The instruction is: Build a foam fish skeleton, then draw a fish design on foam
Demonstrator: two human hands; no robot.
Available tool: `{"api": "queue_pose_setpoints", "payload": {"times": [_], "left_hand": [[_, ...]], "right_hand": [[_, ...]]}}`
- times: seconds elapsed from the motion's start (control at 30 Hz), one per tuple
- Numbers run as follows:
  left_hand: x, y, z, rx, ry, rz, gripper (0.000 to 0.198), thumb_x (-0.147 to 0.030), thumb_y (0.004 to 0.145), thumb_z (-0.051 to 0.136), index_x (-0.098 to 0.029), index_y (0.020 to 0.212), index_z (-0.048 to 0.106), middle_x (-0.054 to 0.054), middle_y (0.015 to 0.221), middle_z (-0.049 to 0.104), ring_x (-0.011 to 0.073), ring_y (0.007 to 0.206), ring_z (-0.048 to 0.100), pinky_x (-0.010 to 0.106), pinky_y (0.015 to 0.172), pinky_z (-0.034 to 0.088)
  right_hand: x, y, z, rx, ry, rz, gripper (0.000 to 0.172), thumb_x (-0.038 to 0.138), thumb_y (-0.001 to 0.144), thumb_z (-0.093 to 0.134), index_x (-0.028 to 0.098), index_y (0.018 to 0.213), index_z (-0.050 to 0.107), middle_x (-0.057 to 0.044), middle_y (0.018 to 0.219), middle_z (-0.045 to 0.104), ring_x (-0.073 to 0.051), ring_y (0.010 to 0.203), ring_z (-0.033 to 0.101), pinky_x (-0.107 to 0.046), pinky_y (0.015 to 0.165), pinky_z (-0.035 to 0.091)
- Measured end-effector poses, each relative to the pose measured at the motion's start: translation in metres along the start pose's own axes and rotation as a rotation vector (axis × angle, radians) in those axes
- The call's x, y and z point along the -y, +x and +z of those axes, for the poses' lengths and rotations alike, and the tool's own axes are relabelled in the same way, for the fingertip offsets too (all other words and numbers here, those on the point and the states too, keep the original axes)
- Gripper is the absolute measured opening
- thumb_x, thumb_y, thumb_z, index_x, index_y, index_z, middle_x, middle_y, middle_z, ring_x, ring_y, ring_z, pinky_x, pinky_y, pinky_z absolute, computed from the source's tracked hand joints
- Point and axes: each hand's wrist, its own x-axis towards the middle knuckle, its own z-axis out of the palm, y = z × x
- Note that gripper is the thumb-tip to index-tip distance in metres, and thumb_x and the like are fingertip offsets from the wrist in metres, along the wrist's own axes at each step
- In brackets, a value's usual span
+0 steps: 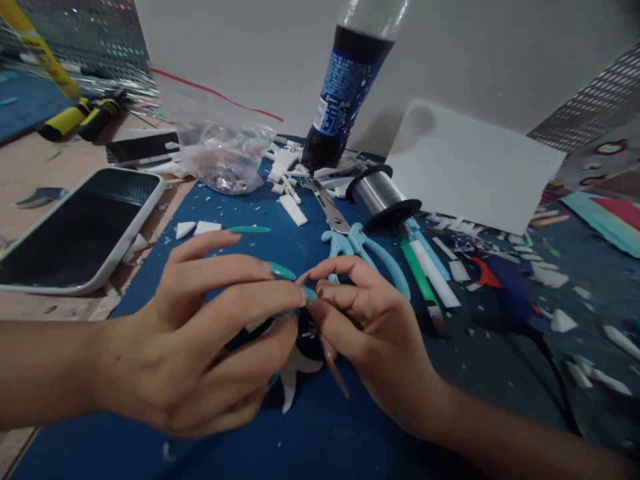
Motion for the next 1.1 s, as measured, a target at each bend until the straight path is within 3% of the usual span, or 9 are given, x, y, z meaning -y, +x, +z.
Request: {"api": "queue_pose_setpoints", "payload": {"times": [0.37,0.5,0.67,0.83,1.1], "left_hand": [[-0.002,0.0025,0.0007,-0.009,-0.008,-0.002,0.021,-0.025,0.078,0.052,-0.02,0.095,0.064,0.007,0.113,0.055,0.0238,0.106,0.049,0.047,0.106,0.035],[-0.0028,0.0024,0.0008,-0.02,-0.01,-0.011,0.02,-0.024,0.078,0.052,-0.02,0.094,0.064,0.008,0.112,0.055,0.024,0.108,0.048,0.048,0.106,0.035],[-0.0028,0.0028,0.0001,-0.008,-0.017,-0.003,0.02,-0.022,0.078,0.053,-0.019,0.094,0.064,0.008,0.112,0.055,0.0234,0.107,0.048,0.047,0.105,0.035],[-0.0024,0.0024,0.0009,-0.019,-0.007,-0.01,0.02,-0.023,0.079,0.052,-0.02,0.095,0.064,0.007,0.114,0.054,0.0234,0.108,0.048,0.047,0.105,0.035],[-0.0027,0.0025,-0.0005,-0.042,-0.004,-0.014,0.022,-0.022,0.075,0.058,-0.016,0.096,0.065,0.008,0.113,0.056,0.0253,0.105,0.049,0.049,0.102,0.038]], "right_hand": [[0.0017,-0.0011,-0.0002,0.005,0.037,0.068,0.034,0.018,0.084,0.057,0.015,0.052,0.048,-0.003,0.087,0.052,0.001,0.04,0.044,-0.013,0.028,0.039],[0.0009,0.0005,0.0007,0.009,0.109,0.112,0.021,0.019,0.083,0.06,0.018,0.063,0.052,0.0,0.075,0.053,-0.001,0.038,0.042,-0.016,0.029,0.038],[0.0007,0.0004,0.0005,0.01,0.114,0.122,0.022,0.018,0.083,0.06,0.02,0.064,0.049,0.004,0.06,0.048,-0.003,0.037,0.042,-0.015,0.03,0.035],[0.0024,0.0,0.0002,0.001,0.13,0.126,0.02,0.019,0.084,0.059,0.019,0.066,0.05,0.003,0.063,0.05,-0.003,0.038,0.044,-0.015,0.029,0.034],[0.0038,0.0012,-0.0012,0.016,0.054,0.099,0.037,0.027,0.085,0.059,0.018,0.051,0.046,0.002,0.058,0.046,-0.004,0.04,0.045,-0.015,0.03,0.032]]}}
